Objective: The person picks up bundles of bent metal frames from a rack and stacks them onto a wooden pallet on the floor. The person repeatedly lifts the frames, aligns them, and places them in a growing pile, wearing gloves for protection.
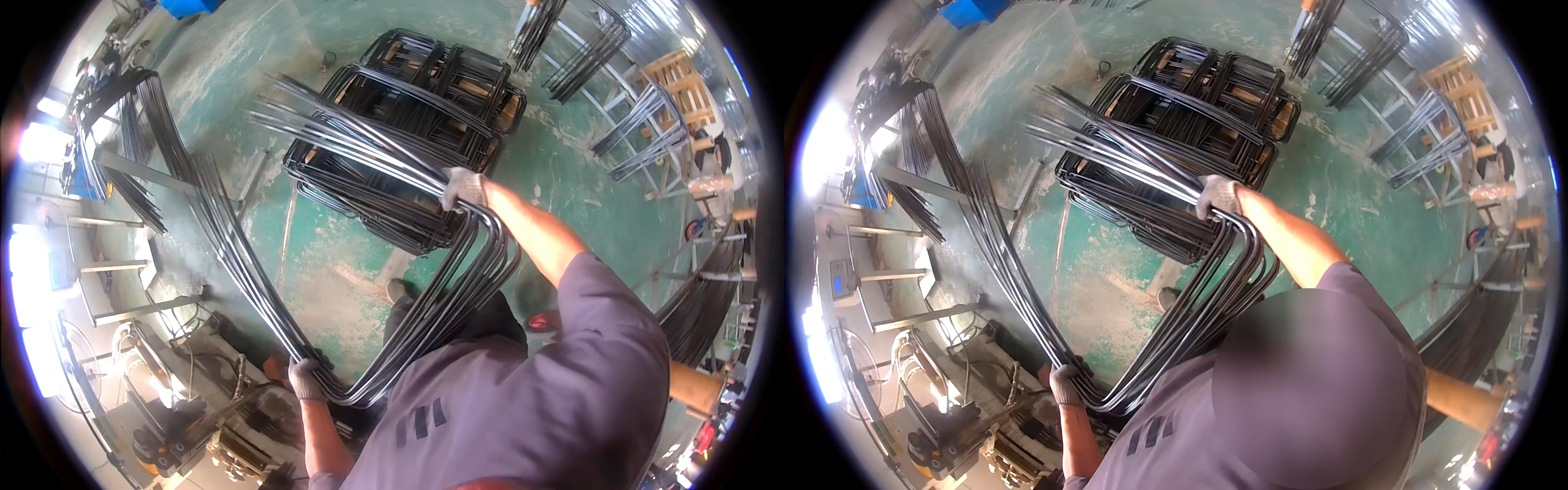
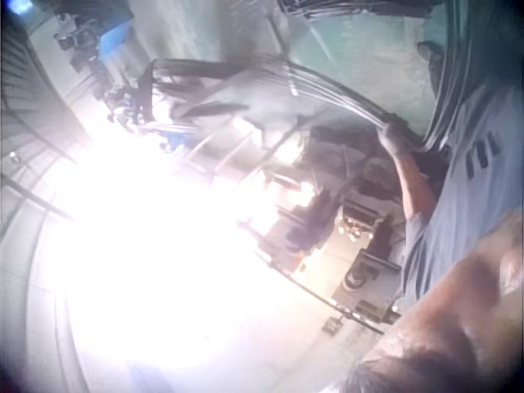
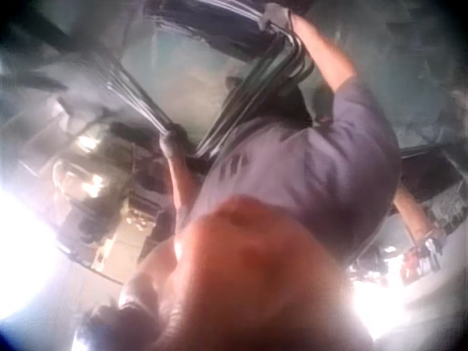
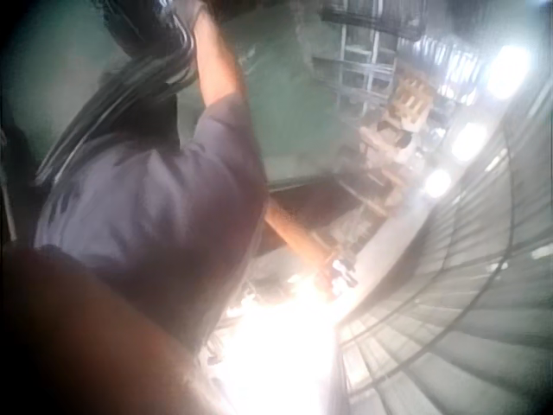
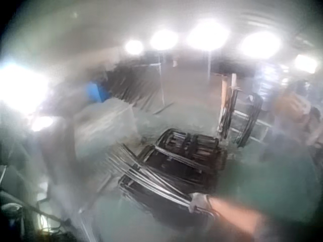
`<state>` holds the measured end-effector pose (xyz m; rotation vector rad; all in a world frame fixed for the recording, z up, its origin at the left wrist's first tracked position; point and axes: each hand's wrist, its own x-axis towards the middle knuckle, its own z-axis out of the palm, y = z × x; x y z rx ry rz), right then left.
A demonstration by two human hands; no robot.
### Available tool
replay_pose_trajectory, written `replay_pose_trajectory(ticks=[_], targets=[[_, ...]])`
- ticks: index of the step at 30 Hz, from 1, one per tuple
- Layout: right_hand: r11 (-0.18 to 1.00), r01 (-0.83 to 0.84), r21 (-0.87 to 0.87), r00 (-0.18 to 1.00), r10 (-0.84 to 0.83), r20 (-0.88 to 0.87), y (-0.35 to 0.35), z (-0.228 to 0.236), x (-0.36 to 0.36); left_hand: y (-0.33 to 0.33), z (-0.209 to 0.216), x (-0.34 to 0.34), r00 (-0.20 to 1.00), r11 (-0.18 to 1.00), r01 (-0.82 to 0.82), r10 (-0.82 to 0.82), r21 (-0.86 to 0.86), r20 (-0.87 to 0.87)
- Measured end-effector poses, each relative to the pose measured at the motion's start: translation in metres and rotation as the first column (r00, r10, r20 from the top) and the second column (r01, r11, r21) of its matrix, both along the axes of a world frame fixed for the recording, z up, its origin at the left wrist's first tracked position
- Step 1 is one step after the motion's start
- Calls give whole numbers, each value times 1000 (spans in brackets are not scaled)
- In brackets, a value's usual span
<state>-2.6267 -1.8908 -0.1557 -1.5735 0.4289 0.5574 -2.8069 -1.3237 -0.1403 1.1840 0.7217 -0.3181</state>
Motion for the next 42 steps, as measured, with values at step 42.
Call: replay_pose_trajectory(ticks=[42], targets=[[460,-465,-757,884,286,-369,-389,-469,209,-460,-488,130,845,964,162,-25,213,-534]])
